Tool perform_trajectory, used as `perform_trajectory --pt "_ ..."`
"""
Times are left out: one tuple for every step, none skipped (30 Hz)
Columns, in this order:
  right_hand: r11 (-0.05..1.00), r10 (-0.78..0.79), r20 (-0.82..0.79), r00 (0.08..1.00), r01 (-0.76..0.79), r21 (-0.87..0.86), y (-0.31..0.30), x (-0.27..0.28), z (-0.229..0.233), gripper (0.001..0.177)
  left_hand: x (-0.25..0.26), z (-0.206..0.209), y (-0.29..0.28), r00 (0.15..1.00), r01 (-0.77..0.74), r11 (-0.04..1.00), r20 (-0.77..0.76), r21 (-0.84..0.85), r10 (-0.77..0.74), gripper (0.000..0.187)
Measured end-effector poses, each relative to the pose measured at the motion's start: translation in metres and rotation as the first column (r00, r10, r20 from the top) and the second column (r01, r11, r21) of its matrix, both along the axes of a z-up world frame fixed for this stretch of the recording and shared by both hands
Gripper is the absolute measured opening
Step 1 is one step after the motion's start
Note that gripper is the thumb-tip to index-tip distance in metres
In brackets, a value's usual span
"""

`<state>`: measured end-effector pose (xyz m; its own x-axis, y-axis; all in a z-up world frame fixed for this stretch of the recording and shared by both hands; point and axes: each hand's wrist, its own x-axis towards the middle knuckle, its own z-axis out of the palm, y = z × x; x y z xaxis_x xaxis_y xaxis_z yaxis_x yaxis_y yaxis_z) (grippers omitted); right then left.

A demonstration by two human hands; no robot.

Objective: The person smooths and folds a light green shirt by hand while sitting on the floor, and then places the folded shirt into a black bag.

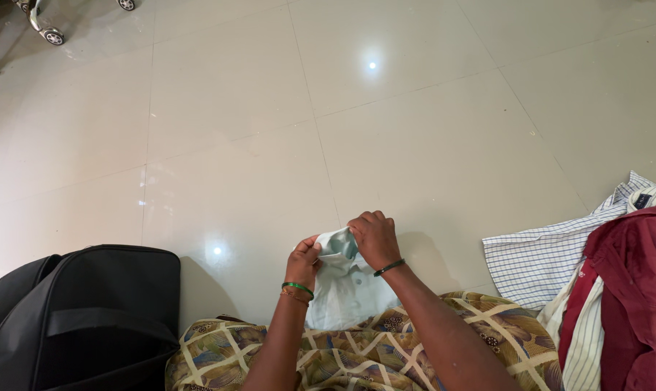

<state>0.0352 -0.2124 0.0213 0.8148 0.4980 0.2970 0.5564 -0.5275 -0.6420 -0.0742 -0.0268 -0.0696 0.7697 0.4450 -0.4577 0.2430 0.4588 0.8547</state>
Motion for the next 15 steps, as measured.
perform_trajectory --pt "1.0 0.002 0.006 1.0 -0.002 -0.017 0.0 0.002 0.0 0.005 0.002 0.002 0.003 1.0 -0.019 0.992 -0.02 -0.127 0.017 0.025" --pt "1.0 0.001 0.009 1.0 -0.001 -0.018 0.001 0.002 0.0 0.005 0.005 0.004 0.004 0.999 -0.04 0.967 -0.042 -0.251 0.031 0.027" --pt "1.0 0.007 0.017 1.0 -0.006 -0.03 0.002 0.001 -0.002 0.004 0.008 0.006 0.003 0.999 -0.039 0.966 -0.04 -0.254 0.03 0.027" --pt "0.999 0.012 0.025 1.0 -0.011 -0.041 0.003 0.001 -0.003 0.003 0.01 0.008 0.002 0.998 -0.054 0.96 -0.058 -0.274 0.04 0.028" --pt "0.999 0.013 0.025 1.0 -0.012 -0.044 0.003 0.001 -0.005 0.003 0.011 0.01 0.0 0.996 -0.072 0.954 -0.077 -0.292 0.051 0.029" --pt "0.999 0.005 0.028 1.0 -0.003 -0.045 0.002 0.001 -0.006 0.003 0.011 0.012 -0.002 0.996 -0.072 0.953 -0.077 -0.295 0.052 0.029" --pt "0.999 -0.003 0.029 1.0 0.004 -0.045 0.003 0.001 -0.008 0.004 0.011 0.012 -0.005 0.995 -0.043 0.993 -0.098 -0.11 0.033 0.032" --pt "0.999 -0.001 0.027 1.0 0.002 -0.047 0.002 0.002 -0.009 0.004 0.01 0.012 -0.008 0.992 -0.008 0.997 -0.122 0.079 0.017 0.036" --pt "0.999 -0.018 0.02 1.0 0.018 -0.032 0.002 0.004 -0.009 0.004 0.008 0.011 -0.012 0.992 -0.01 0.997 -0.124 0.078 0.02 0.036" --pt "0.999 -0.034 0.012 0.999 0.034 -0.018 0.002 0.006 -0.01 0.005 0.005 0.01 -0.016 0.985 0.017 0.958 -0.171 0.288 0.034 0.044" --pt "0.999 -0.031 0.01 0.999 0.031 -0.017 0.002 0.006 -0.01 0.005 0.002 0.011 -0.019 0.975 0.053 0.873 -0.214 0.484 0.059 0.052" --pt "0.999 -0.035 -0.005 0.999 0.035 -0.016 0.003 0.005 -0.011 0.005 -0.003 0.013 -0.022 0.974 0.052 0.873 -0.216 0.485 0.062 0.052" --pt "0.999 -0.04 -0.016 0.999 0.04 -0.015 0.003 0.006 -0.011 0.005 -0.006 0.016 -0.026 0.948 0.048 0.834 -0.288 0.55 0.136 0.054" --pt "0.999 -0.038 -0.016 0.999 0.038 -0.013 0.004 0.005 -0.011 0.005 -0.009 0.021 -0.029 0.911 0.051 0.789 -0.352 0.612 0.214 0.056" --pt "0.999 -0.037 -0.008 0.999 0.036 -0.02 0.005 0.004 -0.011 0.005 -0.011 0.026 -0.033 0.912 0.051 0.788 -0.351 0.613 0.214 0.056"
